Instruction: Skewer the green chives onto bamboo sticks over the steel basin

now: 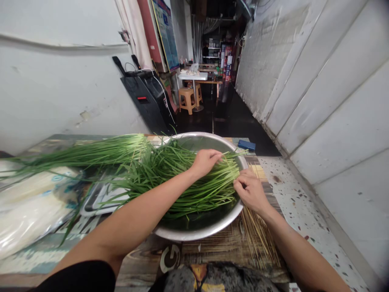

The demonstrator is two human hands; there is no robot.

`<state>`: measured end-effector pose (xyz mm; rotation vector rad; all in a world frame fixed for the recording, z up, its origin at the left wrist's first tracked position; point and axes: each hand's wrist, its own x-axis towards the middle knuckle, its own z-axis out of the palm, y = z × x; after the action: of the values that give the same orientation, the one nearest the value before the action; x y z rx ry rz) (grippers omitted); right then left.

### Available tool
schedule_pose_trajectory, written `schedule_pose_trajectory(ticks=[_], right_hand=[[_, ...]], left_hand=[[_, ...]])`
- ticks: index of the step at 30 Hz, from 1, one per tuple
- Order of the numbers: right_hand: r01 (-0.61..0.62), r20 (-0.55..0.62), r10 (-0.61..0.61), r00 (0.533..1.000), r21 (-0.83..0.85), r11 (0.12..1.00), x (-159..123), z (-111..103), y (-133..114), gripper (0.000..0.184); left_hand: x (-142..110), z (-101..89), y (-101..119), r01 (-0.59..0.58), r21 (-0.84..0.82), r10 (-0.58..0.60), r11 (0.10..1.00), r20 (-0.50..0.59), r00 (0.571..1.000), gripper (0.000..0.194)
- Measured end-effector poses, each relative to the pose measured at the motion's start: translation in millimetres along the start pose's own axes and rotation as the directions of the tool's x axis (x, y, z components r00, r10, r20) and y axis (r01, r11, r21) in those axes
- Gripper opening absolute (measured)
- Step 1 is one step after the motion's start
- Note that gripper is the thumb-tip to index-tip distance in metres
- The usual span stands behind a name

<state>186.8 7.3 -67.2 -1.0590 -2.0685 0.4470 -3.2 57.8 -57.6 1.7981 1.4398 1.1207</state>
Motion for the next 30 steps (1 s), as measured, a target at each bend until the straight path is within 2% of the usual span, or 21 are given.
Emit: schedule_pose_trajectory(ticks=[8, 14, 21, 30], right_hand=[[0.012, 0.005, -0.012, 1.000, 0.001, 1.000, 0.5, -0.6, -0.9, 0.033], [0.018, 0.002, -0.018, 1.000, -0.008, 1.000, 0.1, -0.3, -0.1, 0.033], [0.024, 0.016, -0.024, 1.000, -0.019, 1.000, 0.8, -1.2, -1.2, 0.034], [0.016, 0.034, -0.015, 0.999, -0.030, 0.999, 0.8, -1.6, -0.4, 0.033]], left_hand=[[1.1, 0.2, -4.2, -0.040, 0.007, 0.040, 0.999, 0.016, 0.999, 0.023], [0.7, 1.9, -3.5, -0.018, 0.006, 0.017, 1.000, 0.036, 0.999, 0.024], [0.1, 1.4, -3.7, 0.002, 0.035, -0.001, 0.999, -0.014, 1.000, 0.023], [0.3, 2.7, -5.2, -0.020, 0.000, 0.020, 1.000, -0.002, 1.000, 0.023]])
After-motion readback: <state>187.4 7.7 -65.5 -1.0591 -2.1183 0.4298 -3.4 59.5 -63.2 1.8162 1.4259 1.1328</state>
